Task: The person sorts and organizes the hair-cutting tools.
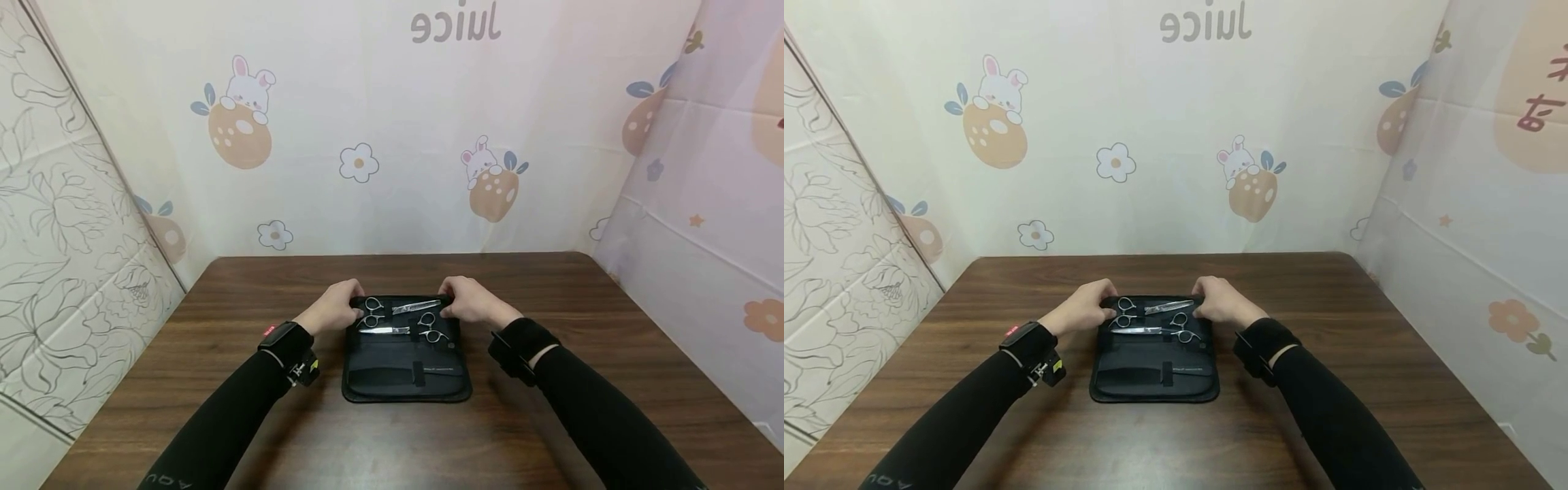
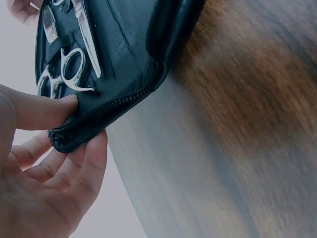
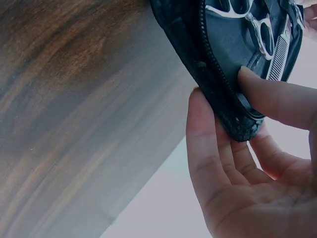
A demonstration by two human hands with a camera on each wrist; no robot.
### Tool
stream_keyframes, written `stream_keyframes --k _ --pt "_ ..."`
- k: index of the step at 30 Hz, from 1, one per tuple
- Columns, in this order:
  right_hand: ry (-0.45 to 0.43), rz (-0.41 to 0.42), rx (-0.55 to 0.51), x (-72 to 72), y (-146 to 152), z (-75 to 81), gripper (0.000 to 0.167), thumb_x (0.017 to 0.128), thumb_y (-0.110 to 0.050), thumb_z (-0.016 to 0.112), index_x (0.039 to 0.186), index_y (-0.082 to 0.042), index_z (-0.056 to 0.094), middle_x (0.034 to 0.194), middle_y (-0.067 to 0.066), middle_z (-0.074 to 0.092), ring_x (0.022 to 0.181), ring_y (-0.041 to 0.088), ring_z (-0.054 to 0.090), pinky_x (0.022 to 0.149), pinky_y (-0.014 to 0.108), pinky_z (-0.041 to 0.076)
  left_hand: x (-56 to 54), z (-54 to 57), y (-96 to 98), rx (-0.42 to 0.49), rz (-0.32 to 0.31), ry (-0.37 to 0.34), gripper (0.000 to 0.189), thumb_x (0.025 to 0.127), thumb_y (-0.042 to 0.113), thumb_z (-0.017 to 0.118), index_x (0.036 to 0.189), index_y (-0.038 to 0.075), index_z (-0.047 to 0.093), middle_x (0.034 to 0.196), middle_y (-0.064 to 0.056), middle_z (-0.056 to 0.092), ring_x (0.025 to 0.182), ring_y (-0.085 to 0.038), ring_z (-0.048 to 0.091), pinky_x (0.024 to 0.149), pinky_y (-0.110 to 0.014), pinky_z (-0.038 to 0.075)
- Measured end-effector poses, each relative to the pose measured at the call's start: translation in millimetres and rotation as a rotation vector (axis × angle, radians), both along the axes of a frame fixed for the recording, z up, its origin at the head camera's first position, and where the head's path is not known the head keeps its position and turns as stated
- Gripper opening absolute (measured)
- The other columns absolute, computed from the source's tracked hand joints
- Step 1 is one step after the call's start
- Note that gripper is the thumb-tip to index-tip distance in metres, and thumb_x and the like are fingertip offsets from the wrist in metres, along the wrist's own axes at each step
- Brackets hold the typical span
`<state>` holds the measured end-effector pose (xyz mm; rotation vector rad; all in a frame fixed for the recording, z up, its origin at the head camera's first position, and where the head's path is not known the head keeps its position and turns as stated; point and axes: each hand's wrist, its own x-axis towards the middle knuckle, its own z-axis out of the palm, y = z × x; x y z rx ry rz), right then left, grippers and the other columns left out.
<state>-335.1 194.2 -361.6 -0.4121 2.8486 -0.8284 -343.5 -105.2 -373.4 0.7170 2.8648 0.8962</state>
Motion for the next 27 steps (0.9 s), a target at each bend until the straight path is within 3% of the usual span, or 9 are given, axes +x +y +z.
stream_keyframes --k 13,21,27 --pt "0.142 0.011 0.001 5.2 1 5.0 0.02 0.089 -0.001 0.075 0.101 -0.004 0.06 0.097 0.011 0.059 0.085 0.025 0.055 0.073 0.037 0.047 3.2 3.9 0.8 0.036 -0.002 0.113 0.021 0.09 -0.002 0.07 0.108 0.003 0.059 0.103 -0.01 0.059 0.095 -0.025 0.053 0.088 -0.042 0.047" --pt "0.228 0.036 0.031 9.6 -1 7.6 0.019 0.089 -0.001 0.074 0.101 -0.004 0.059 0.097 0.011 0.056 0.087 0.026 0.052 0.075 0.04 0.045 3.2 2.1 0.5 0.073 0.004 0.15 0.021 0.09 -0.003 0.071 0.106 0.004 0.058 0.104 -0.01 0.059 0.095 -0.026 0.054 0.089 -0.043 0.048" --pt "0.247 0.041 0.034 10.6 -3 6.7 0.02 0.09 -0.001 0.072 0.104 -0.004 0.058 0.1 0.011 0.056 0.089 0.027 0.05 0.079 0.042 0.044 3.8 1.6 -1.7 0.09 0.009 0.164 0.021 0.09 -0.003 0.07 0.106 0.005 0.058 0.105 -0.009 0.059 0.096 -0.025 0.056 0.089 -0.043 0.048"
